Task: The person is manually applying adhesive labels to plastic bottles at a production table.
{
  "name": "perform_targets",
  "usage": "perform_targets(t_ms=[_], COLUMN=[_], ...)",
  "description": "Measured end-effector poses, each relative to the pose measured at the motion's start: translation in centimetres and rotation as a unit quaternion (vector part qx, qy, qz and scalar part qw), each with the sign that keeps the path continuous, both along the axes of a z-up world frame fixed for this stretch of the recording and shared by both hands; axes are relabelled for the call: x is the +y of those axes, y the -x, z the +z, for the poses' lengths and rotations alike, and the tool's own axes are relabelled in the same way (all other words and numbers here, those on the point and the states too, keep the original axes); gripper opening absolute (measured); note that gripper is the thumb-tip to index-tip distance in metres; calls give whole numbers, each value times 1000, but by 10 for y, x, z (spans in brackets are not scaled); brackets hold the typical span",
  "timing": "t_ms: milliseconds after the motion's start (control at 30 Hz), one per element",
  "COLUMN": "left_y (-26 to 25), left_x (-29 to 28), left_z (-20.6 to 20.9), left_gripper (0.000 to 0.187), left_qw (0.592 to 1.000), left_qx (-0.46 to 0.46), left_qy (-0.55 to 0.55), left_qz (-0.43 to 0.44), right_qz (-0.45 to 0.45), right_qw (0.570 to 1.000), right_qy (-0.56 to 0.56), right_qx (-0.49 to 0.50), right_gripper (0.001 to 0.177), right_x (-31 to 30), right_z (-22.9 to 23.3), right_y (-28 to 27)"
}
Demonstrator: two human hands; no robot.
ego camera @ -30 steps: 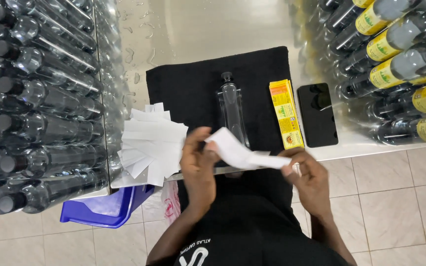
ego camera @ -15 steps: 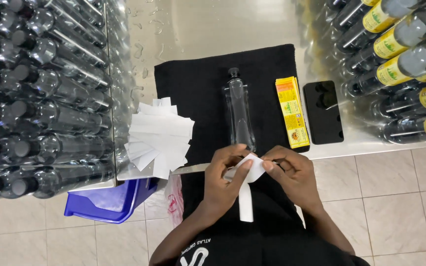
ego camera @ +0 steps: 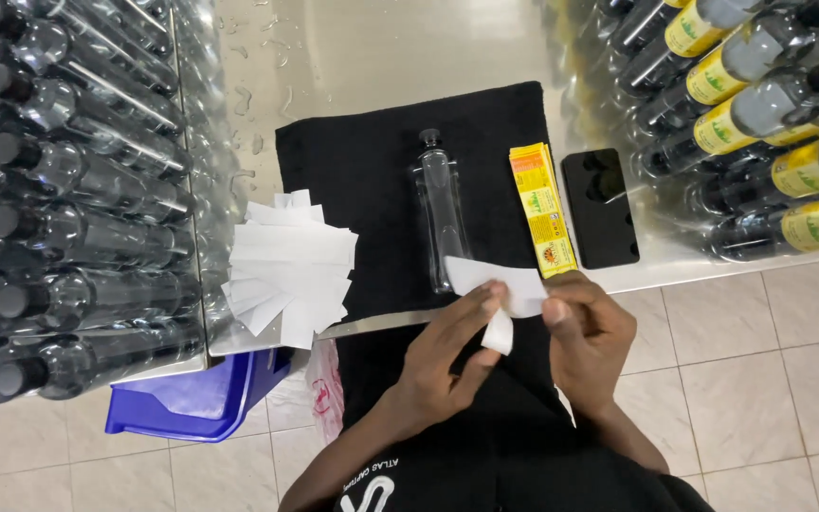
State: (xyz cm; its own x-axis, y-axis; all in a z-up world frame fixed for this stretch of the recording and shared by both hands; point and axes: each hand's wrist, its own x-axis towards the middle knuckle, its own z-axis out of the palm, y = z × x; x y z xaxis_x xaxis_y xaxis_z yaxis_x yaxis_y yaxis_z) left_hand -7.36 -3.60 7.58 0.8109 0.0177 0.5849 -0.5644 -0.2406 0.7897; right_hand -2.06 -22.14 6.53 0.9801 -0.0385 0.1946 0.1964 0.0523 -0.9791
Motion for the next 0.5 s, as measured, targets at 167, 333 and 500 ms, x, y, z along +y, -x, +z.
perform_targets(t_ms=[167, 333, 500], left_y=[-3, -11, -12], left_x=[-5, -10, -9], left_z=[7, 14, 20], left_gripper=[57, 43, 36], left_qw=[998, 999, 999], left_qx=[19, -28, 1], left_qy=[18, -2, 32], left_qz=[-60, -19, 2], right_qz=[-8, 23, 48], right_qw=[944, 934, 938], right_qy=[196, 189, 194], right_qx=[-265, -301, -284], right_gripper=[20, 12, 8], right_x=[14, 16, 18], right_z=[22, 30, 39], right_y=[1, 3, 3])
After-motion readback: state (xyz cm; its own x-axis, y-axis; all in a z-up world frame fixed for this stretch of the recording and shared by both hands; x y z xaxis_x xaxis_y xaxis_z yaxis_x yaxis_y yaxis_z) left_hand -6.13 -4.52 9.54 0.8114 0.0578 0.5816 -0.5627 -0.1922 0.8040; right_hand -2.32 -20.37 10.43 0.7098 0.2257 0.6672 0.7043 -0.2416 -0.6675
